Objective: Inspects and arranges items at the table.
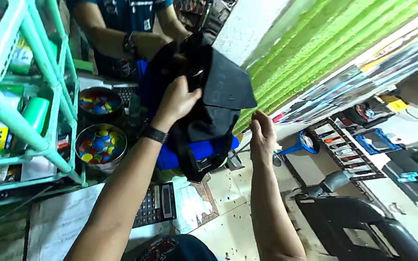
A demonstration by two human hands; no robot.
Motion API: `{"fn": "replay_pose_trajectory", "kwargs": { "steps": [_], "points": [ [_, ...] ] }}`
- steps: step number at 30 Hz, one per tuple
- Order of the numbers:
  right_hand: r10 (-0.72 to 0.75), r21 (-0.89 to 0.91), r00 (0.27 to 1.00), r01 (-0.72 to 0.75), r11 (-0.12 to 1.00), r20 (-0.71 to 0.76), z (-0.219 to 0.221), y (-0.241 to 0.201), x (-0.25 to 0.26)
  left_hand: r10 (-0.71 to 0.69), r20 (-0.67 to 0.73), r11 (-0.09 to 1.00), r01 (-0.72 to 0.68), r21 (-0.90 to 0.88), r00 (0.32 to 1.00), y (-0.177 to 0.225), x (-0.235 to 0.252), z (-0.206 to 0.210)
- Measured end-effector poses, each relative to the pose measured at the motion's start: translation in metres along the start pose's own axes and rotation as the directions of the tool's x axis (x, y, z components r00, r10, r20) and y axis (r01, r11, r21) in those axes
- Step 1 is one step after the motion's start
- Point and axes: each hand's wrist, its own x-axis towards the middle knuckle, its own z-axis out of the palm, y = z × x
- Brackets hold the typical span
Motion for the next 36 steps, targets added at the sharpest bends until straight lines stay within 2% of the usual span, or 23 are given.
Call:
{"fn": "replay_pose_trajectory", "kwargs": {
  "steps": [2, 3, 6, 9, 11, 13, 16, 19, 22, 24, 27, 29, 32, 36],
  "points": [
    [0.155, 0.149, 0.988, -0.154, 0.977, 0.001, -0.004, 0.027, 0.000, -0.021, 0.013, 1.000, 0.022, -0.009, 1.000, -0.007, 0.003, -0.003],
    [0.183, 0.204, 0.983, -0.182, 0.962, 0.013, -0.004, 0.036, 0.002, -0.033, 0.012, 0.999, 0.032, 0.004, 0.999, -0.006, 0.004, -0.004],
    [0.181, 0.342, 0.983, -0.180, 0.922, 0.030, 0.004, 0.052, 0.018, -0.093, -0.032, 0.979, 0.097, 0.178, 0.995, 0.005, -0.008, -0.009],
    [0.148, 0.390, 0.976, -0.201, 0.898, 0.161, 0.008, 0.057, 0.034, -0.154, -0.099, 0.870, 0.183, 0.458, 0.983, 0.037, -0.054, -0.024],
    [0.112, 0.403, 0.968, -0.197, 0.894, 0.224, 0.011, 0.060, 0.045, -0.102, -0.207, 0.793, 0.205, 0.574, 0.973, 0.064, -0.076, -0.021],
    [0.082, 0.415, 0.960, -0.192, 0.889, 0.268, 0.015, 0.063, 0.053, 0.058, -0.272, 0.772, 0.130, 0.623, 0.961, 0.097, -0.087, 0.006],
    [0.014, 0.477, 0.958, -0.155, 0.865, 0.286, 0.021, 0.063, 0.060, 0.263, -0.074, 0.729, -0.148, 0.668, 0.962, 0.125, -0.074, 0.078],
    [-0.007, 0.560, 0.957, -0.165, 0.812, 0.291, 0.028, 0.069, 0.066, 0.333, 0.112, 0.575, -0.295, 0.763, 0.936, 0.114, -0.028, 0.146],
    [0.066, 0.572, 0.907, -0.317, 0.756, 0.415, 0.032, 0.079, 0.073, 0.321, 0.121, 0.487, -0.273, 0.830, 0.939, 0.094, 0.003, 0.170],
    [0.054, 0.575, 0.839, -0.416, 0.704, 0.541, 0.034, 0.084, 0.084, 0.383, 0.068, 0.500, -0.269, 0.823, 0.921, 0.090, 0.010, 0.169],
    [-0.027, 0.588, 0.729, -0.529, 0.612, 0.684, 0.039, 0.088, 0.098, 0.402, -0.059, 0.632, -0.230, 0.740, 0.914, 0.087, 0.010, 0.167],
    [-0.079, 0.608, 0.687, -0.576, 0.546, 0.722, 0.043, 0.091, 0.107, 0.392, -0.121, 0.704, -0.212, 0.678, 0.912, 0.084, 0.010, 0.168],
    [-0.156, 0.647, 0.670, -0.588, 0.486, 0.726, 0.050, 0.095, 0.116, 0.433, -0.156, 0.743, -0.254, 0.619, 0.888, 0.077, 0.010, 0.172],
    [-0.131, 0.668, 0.720, -0.538, 0.515, 0.682, 0.056, 0.096, 0.117, 0.412, -0.134, 0.736, -0.243, 0.632, 0.901, 0.079, 0.009, 0.176]
  ]
}}
